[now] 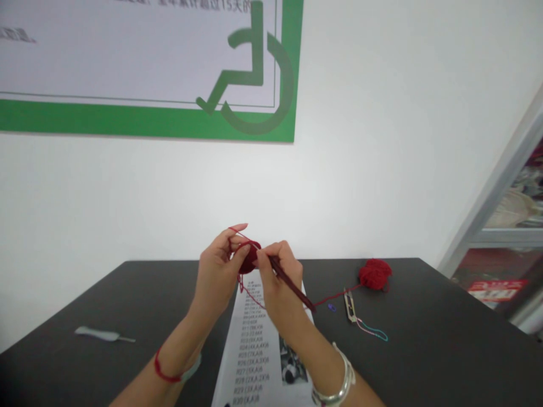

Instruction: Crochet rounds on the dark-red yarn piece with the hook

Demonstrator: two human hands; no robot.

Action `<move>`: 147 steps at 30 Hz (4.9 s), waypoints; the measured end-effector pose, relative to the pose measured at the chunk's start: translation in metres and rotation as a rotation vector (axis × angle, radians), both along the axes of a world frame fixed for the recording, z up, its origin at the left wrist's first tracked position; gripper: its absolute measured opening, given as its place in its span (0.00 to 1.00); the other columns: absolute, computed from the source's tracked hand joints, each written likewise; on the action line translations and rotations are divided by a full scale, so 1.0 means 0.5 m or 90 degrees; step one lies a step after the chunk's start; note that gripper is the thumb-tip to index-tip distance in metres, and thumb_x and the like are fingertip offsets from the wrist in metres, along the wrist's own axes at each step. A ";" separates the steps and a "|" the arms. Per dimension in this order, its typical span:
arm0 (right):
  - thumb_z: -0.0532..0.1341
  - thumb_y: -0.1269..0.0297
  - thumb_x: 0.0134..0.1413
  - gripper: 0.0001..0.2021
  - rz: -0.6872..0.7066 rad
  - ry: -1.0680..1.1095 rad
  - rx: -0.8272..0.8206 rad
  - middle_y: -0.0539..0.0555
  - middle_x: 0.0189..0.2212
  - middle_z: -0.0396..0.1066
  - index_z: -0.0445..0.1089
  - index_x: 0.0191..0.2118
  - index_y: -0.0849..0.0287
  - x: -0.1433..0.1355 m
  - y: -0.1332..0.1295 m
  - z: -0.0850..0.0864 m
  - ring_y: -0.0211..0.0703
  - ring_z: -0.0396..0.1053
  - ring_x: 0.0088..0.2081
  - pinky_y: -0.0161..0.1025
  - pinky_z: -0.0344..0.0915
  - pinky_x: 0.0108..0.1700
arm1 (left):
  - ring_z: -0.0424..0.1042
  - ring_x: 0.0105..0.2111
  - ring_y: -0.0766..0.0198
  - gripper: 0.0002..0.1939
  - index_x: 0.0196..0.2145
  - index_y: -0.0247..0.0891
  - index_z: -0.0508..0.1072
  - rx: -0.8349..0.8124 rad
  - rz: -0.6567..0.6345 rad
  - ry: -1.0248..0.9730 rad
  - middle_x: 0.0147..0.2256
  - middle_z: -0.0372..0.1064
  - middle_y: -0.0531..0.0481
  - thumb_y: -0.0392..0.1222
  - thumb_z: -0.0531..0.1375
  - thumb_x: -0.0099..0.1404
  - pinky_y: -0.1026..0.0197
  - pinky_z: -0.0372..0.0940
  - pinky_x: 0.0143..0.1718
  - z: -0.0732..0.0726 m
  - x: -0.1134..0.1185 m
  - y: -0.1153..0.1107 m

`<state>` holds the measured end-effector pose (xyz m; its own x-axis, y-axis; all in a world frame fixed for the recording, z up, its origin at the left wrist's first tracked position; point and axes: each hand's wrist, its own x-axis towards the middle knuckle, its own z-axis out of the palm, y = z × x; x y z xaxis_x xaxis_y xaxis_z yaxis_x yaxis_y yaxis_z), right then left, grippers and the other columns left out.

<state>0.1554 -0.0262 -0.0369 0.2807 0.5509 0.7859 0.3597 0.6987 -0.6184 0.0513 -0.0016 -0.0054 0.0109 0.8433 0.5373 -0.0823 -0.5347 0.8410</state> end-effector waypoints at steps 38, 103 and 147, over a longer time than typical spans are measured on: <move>0.57 0.69 0.59 0.08 0.253 0.124 -0.002 0.43 0.20 0.59 0.60 0.29 0.55 0.030 0.027 0.008 0.34 0.57 0.21 0.34 0.57 0.24 | 0.65 0.25 0.70 0.27 0.54 0.32 0.67 -0.052 -0.105 -0.019 0.26 0.68 0.57 0.34 0.62 0.56 0.65 0.62 0.29 0.016 -0.019 0.009; 0.67 0.64 0.51 0.07 0.424 0.076 -0.062 0.48 0.26 0.68 0.67 0.29 0.56 0.094 0.008 0.033 0.32 0.60 0.20 0.34 0.56 0.21 | 0.59 0.19 0.75 0.19 0.42 0.33 0.77 -0.254 -0.450 -0.063 0.22 0.67 0.54 0.32 0.66 0.49 0.70 0.51 0.21 0.036 -0.066 0.017; 0.66 0.64 0.49 0.10 0.508 0.301 -0.170 0.43 0.18 0.62 0.64 0.25 0.57 0.055 0.018 0.040 0.29 0.52 0.17 0.29 0.48 0.19 | 0.66 0.26 0.70 0.26 0.51 0.37 0.72 -0.146 -0.324 -0.043 0.25 0.69 0.56 0.31 0.66 0.52 0.65 0.59 0.31 0.020 -0.021 0.001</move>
